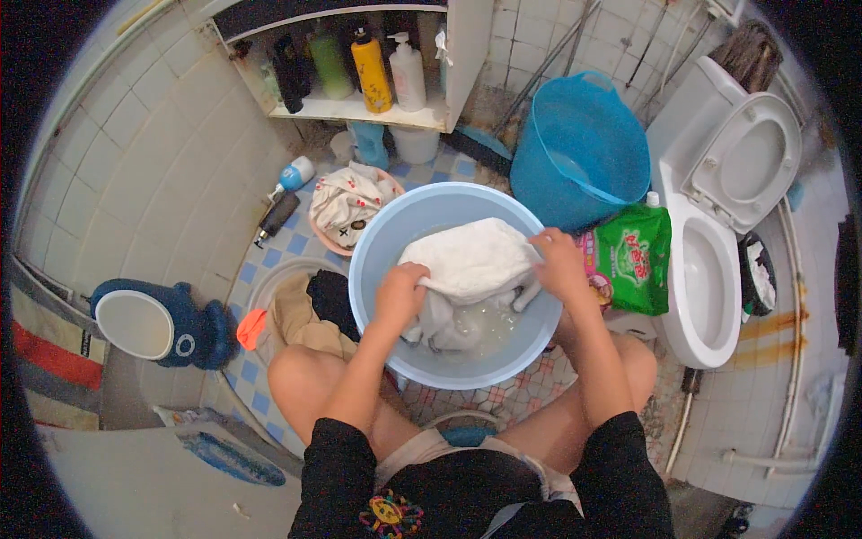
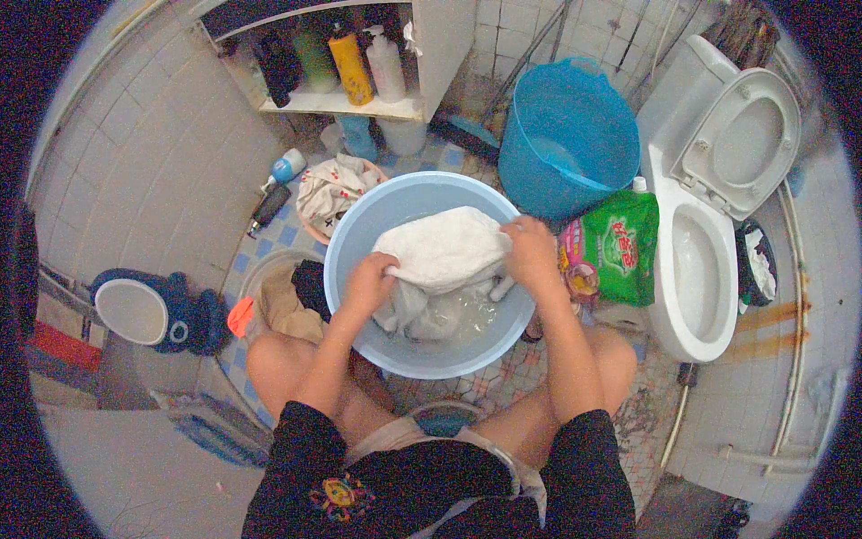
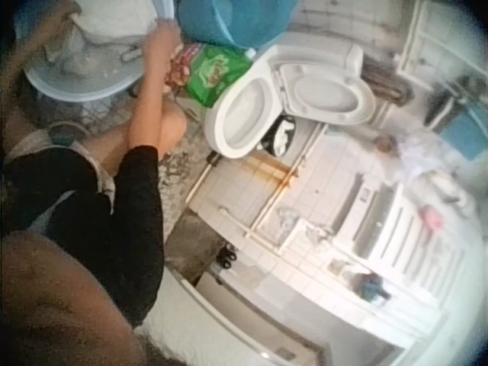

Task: The person washes a white cloth by hand in a basin of water, rubbing the fabric together repeatedly and then wringing it out.

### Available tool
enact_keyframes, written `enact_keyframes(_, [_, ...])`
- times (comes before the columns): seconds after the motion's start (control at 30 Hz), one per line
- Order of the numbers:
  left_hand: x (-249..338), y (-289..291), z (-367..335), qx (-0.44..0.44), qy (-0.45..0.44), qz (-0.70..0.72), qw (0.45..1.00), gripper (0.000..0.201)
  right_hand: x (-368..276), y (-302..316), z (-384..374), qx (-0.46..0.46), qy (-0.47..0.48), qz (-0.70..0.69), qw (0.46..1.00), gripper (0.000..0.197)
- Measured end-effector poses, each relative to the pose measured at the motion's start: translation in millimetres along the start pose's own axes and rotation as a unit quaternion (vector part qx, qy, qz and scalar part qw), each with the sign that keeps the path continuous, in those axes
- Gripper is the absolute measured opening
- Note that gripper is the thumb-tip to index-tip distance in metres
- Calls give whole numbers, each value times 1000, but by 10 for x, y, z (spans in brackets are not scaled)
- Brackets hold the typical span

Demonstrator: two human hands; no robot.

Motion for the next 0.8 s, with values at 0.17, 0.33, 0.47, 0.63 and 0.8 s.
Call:
enact_keyframes(0.17, [263, 432, -75, 18, 61, 69, 996, 21, -836, -84, 369, 7, 218, -19, 976, 40])
enact_keyframes(0.33, [219, 645, -104, 64, 36, 99, 992, 21, -735, -149, 50, -87, 176, -217, 956, 31])
enact_keyframes(0.47, [230, 685, -149, 110, 23, 144, 983, 27, -872, 218, 12, -141, 127, -419, 888, 19])
enact_keyframes(0.63, [458, 387, -74, 213, 7, 82, 974, 33, -835, 221, -34, -185, 38, -497, 847, 15])
enact_keyframes(0.8, [541, 181, 9, 228, -4, 98, 969, 34, -644, 116, -101, -122, -71, -665, 733, 22])
Point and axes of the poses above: each hand's wrist, its own z-axis away from the middle knuckle, its own y-axis out of the back of the hand, x = y × z, the point moved 3 cm from there along -z, towards the middle knuckle, and after that the axes turned 5 degrees about -y, right-handed, at the moved point
